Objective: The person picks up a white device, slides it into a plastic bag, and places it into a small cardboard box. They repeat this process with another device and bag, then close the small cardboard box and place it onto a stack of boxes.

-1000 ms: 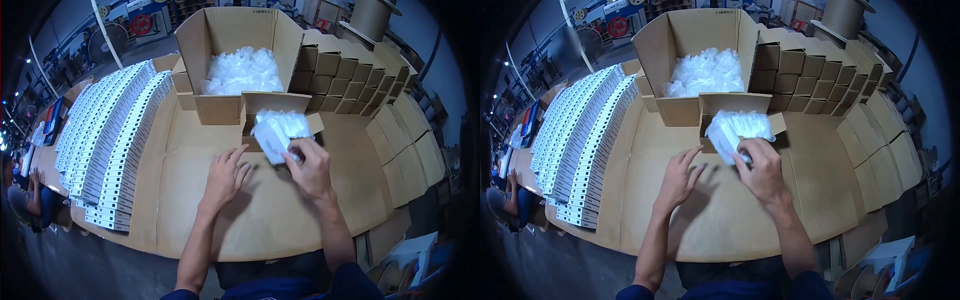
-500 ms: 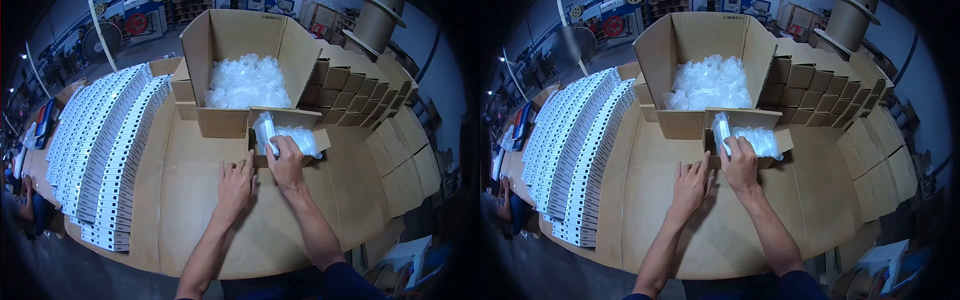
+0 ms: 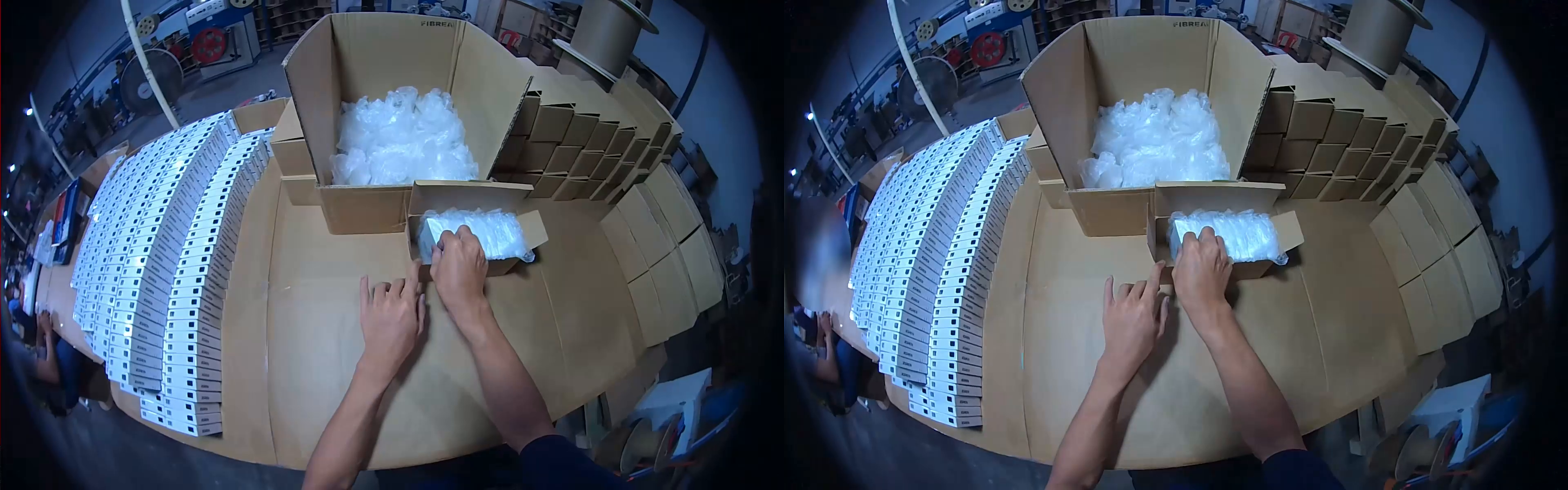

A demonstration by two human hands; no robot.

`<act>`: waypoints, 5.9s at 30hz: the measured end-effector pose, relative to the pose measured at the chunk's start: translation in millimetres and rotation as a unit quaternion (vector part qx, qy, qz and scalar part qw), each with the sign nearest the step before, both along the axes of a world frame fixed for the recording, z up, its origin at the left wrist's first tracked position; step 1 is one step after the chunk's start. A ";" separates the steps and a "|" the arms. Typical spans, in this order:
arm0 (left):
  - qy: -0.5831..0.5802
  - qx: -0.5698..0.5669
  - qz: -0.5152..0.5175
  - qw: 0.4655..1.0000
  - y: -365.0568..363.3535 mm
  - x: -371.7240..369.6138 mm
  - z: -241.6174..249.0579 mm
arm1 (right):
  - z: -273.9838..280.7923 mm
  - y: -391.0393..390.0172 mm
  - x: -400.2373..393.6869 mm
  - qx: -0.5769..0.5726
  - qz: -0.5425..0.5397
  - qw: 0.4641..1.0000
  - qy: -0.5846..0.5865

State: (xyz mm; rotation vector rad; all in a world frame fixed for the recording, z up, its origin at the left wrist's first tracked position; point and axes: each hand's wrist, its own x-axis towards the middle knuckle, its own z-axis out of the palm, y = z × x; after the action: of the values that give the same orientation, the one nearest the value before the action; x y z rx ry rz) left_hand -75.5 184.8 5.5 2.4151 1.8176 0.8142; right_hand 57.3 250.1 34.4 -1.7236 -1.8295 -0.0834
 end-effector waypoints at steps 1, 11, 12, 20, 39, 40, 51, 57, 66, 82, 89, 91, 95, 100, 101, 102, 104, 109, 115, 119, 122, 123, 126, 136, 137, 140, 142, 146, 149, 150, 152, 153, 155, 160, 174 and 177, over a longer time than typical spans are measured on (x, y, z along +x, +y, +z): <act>-0.003 -0.002 -0.005 1.000 0.5 0.5 1.4 | 0.1 0.4 -2.1 -0.012 -0.014 1.000 -0.007; -0.087 -0.003 -0.025 0.996 -7.3 -41.0 22.8 | 14.3 -39.2 -24.3 0.101 0.014 0.995 -0.023; -0.119 0.007 -0.009 0.993 -5.5 -53.9 25.0 | 32.2 -39.5 -37.4 0.119 0.050 0.992 0.012; -0.255 0.136 0.132 0.948 74.6 -186.2 32.9 | 59.1 48.6 -174.5 0.102 0.360 0.926 0.047; 0.163 0.288 0.032 0.943 404.3 -268.0 -26.2 | 34.3 143.6 -234.4 0.100 0.161 0.960 -0.204; 0.167 0.249 0.045 0.953 406.0 -268.6 -29.7 | 35.4 144.7 -235.1 0.096 0.163 0.959 -0.209; 0.181 0.177 0.113 0.961 420.8 -259.4 -21.4 | 44.9 150.1 -233.5 0.131 0.150 0.946 -0.256; 0.185 0.162 0.111 0.963 442.2 -258.2 -11.2 | 88.5 163.6 -241.3 0.045 0.154 0.942 -0.295; 0.131 0.101 0.073 0.984 443.0 -272.5 38.5 | 82.8 167.9 -231.5 0.045 0.188 0.920 -0.340; -0.311 0.321 0.091 0.890 176.1 -252.4 144.1 | 96.7 113.4 -214.5 0.041 0.299 0.948 0.099; -0.202 0.307 0.050 0.929 14.2 -149.3 122.3 | 99.4 32.1 -154.1 -0.115 0.516 0.682 0.506; -0.173 0.247 0.016 0.953 -6.1 -126.2 131.4 | 102.3 18.7 -121.1 -0.111 0.491 0.741 0.444; -0.244 0.099 -0.113 0.958 3.9 -120.2 146.0 | 102.2 15.9 -51.1 -0.163 0.464 0.786 0.376; -0.054 0.099 -0.088 0.990 106.7 -92.7 163.1 | 119.9 34.8 18.5 -0.054 0.351 0.867 0.349; 0.008 0.111 -0.099 0.989 132.3 -86.0 165.1 | 120.8 44.9 28.1 -0.049 0.338 0.867 0.364; 0.070 0.122 -0.110 0.984 158.9 -79.7 164.8 | 120.9 54.5 36.1 -0.044 0.324 0.866 0.379; 0.166 -0.002 -0.056 0.985 216.0 -66.6 154.9 | 143.7 53.9 46.2 -0.013 0.256 0.917 0.304; 0.254 -0.071 -0.014 0.965 285.3 -80.9 119.6 | 141.8 74.7 61.0 0.017 0.284 0.902 0.324; -0.080 0.066 -0.038 0.994 234.9 -67.1 184.2 | 143.1 76.9 68.5 -0.004 0.259 0.918 0.300; -0.129 0.121 -0.034 0.984 213.1 -59.0 193.6 | 135.2 100.9 52.7 0.045 0.250 0.929 0.268; -0.213 0.105 -0.075 0.968 197.1 -46.0 198.0 | 139.3 124.8 36.7 0.043 0.216 0.944 0.246; -0.243 0.092 -0.098 0.960 191.8 -41.3 197.6 | 139.0 133.6 31.5 0.097 0.221 0.939 0.244; -0.303 0.109 -0.150 0.935 161.2 -22.0 194.8 | 148.0 138.5 26.3 -0.028 0.261 0.899 0.350; -0.568 0.069 -0.079 0.817 8.9 29.4 139.2 | 111.5 -43.2 85.5 0.005 0.213 0.825 0.523; -0.598 -0.031 -0.073 0.798 -14.2 28.8 126.6 | 102.5 -61.1 90.6 0.012 0.199 0.827 0.526; -0.550 -0.067 -0.118 0.824 -61.4 43.1 102.2 | 69.5 -107.2 109.8 0.005 0.194 0.855 0.481; -0.528 -0.135 -0.136 0.827 -84.2 55.8 96.7 | 53.5 -137.4 123.3 -0.075 0.202 0.852 0.477; -0.572 -0.244 -0.156 0.768 -115.4 65.6 63.5 | 11.7 -180.6 137.5 -0.103 0.243 0.853 0.450; -0.605 -0.223 -0.134 0.752 -132.0 71.6 42.7 | -9.9 -210.4 142.3 -0.117 0.250 0.835 0.475; -0.613 -0.200 -0.121 0.755 -136.3 73.7 37.6 | -11.8 -219.2 142.5 -0.117 0.248 0.834 0.478; -0.619 -0.177 -0.086 0.760 -141.5 66.7 32.5 | -16.6 -232.9 143.9 -0.145 0.240 0.829 0.484; -0.631 -0.184 -0.096 0.748 -146.3 64.4 35.1 | -19.0 -238.1 146.4 -0.172 0.232 0.824 0.487; -0.701 -0.169 -0.111 0.684 -150.2 62.5 31.3 | -22.6 -245.8 146.8 -0.225 0.217 0.781 0.540; -0.603 -0.009 -0.134 0.786 -160.5 55.6 17.8 | -15.2 -255.6 145.4 -0.308 0.156 0.526 0.778; -0.467 -0.096 -0.001 0.879 -195.0 78.4 14.8 | -31.7 -267.8 154.9 -0.146 0.254 0.754 0.588; -0.472 -0.133 0.000 0.872 -203.0 82.5 18.5 | -24.0 -272.2 146.4 -0.165 0.193 0.806 0.535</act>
State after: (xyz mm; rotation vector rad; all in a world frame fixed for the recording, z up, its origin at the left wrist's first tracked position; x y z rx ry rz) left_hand 7.0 -18.2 24.0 1.4016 1.3722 1.3100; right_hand 203.7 -22.1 10.4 -1.1024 -1.2574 1.1930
